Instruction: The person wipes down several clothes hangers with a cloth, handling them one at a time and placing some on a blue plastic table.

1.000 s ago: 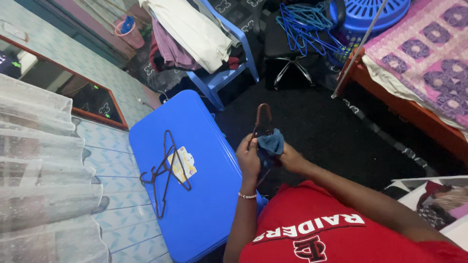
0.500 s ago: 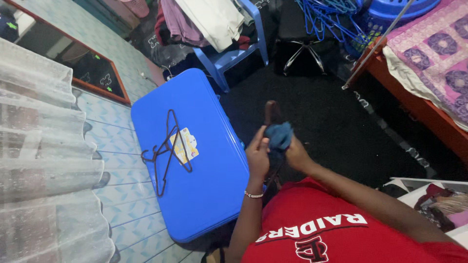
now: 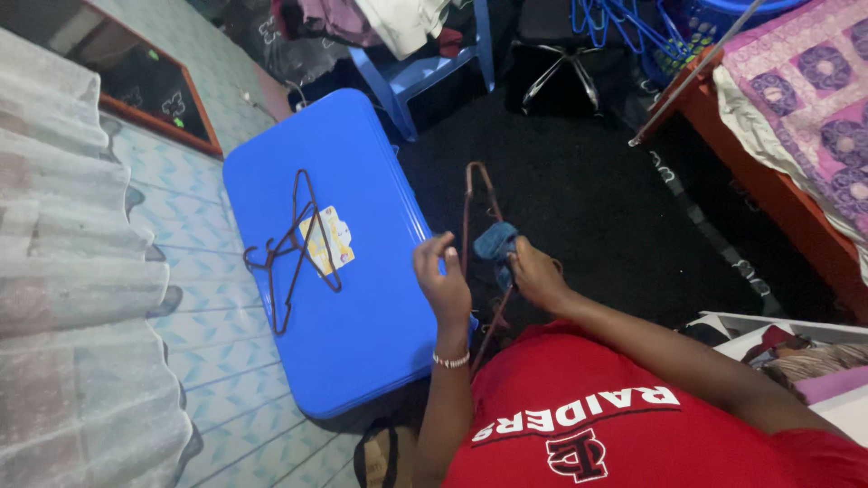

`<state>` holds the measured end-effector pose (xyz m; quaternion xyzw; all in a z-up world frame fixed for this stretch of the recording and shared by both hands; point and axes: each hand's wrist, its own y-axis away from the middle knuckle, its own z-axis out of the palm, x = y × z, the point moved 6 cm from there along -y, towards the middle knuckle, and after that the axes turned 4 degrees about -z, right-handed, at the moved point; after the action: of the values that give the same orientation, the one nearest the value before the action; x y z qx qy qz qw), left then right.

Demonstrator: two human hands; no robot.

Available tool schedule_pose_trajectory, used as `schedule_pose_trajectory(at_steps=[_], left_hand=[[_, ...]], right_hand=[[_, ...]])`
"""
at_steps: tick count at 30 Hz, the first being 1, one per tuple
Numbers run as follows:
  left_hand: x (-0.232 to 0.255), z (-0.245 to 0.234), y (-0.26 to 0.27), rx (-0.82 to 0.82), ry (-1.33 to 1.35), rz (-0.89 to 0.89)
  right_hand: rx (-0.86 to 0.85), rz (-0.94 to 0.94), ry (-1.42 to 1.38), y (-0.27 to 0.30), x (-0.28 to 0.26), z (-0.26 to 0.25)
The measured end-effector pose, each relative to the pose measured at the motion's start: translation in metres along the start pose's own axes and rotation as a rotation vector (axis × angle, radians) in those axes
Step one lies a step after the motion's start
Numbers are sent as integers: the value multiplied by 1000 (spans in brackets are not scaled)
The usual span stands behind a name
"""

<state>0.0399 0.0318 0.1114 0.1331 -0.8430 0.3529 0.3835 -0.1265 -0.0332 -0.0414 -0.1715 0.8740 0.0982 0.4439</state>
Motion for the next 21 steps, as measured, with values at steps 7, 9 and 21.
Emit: schedule_pose_trajectory(at_steps=[7,9,21], left_hand=[[9,54,58,-934,-305,-162],[1,59,62,-943,-283,-205],[-10,51,55,-890,-124,-308]], right_hand=[[206,63,-160,-9,7,-32],[183,171,-177,-5,10,-38],[-32,-83,272,4,-31,-57]])
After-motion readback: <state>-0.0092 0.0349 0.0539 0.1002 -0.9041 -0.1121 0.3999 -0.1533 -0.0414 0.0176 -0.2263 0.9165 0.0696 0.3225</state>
